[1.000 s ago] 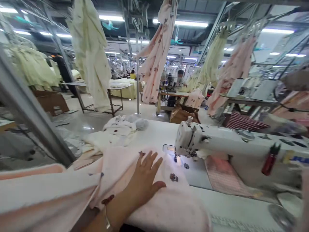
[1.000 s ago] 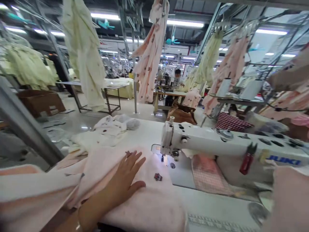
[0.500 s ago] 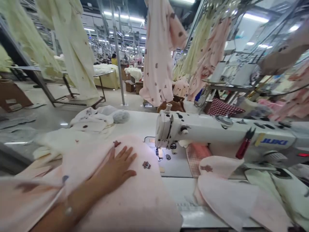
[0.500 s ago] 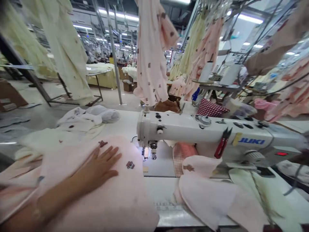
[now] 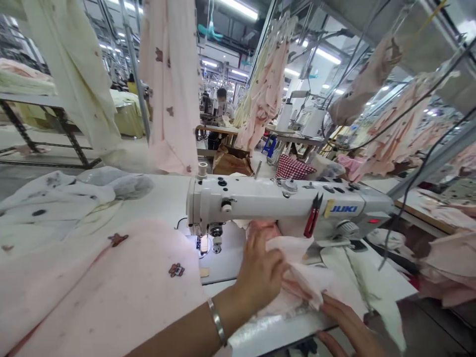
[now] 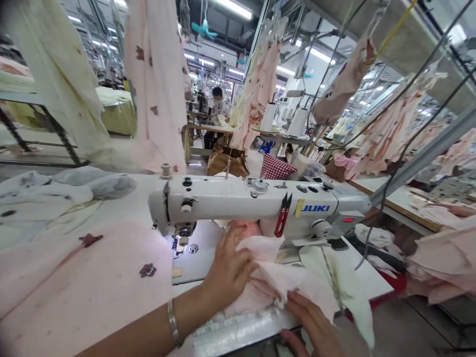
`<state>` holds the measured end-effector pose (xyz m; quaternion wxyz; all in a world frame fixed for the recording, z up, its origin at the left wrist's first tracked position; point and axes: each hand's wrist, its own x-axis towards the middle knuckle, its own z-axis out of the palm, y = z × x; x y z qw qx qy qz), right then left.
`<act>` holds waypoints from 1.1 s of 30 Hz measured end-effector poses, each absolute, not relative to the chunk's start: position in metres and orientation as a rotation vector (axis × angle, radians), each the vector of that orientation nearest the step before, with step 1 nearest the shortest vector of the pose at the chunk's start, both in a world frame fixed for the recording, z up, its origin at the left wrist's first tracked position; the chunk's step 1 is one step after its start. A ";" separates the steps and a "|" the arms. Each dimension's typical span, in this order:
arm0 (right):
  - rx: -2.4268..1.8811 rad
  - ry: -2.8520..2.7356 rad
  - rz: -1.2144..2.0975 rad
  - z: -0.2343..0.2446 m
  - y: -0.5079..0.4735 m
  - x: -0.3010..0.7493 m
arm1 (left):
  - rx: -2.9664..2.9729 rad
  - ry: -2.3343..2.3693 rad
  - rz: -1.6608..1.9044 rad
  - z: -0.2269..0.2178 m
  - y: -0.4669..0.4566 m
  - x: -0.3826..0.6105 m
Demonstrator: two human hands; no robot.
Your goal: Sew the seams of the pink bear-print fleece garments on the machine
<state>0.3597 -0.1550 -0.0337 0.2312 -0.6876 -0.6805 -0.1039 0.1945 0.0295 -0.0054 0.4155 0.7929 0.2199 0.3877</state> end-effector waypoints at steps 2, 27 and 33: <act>-1.867 -1.892 -0.385 -0.040 -0.151 0.370 | 1.664 0.646 0.908 0.001 0.044 0.204; -1.810 -2.235 0.168 0.045 -0.099 0.347 | 2.380 0.992 0.384 0.011 0.061 0.154; -2.065 -2.028 0.155 0.009 -0.057 0.360 | 2.473 0.982 0.371 -0.003 0.073 0.167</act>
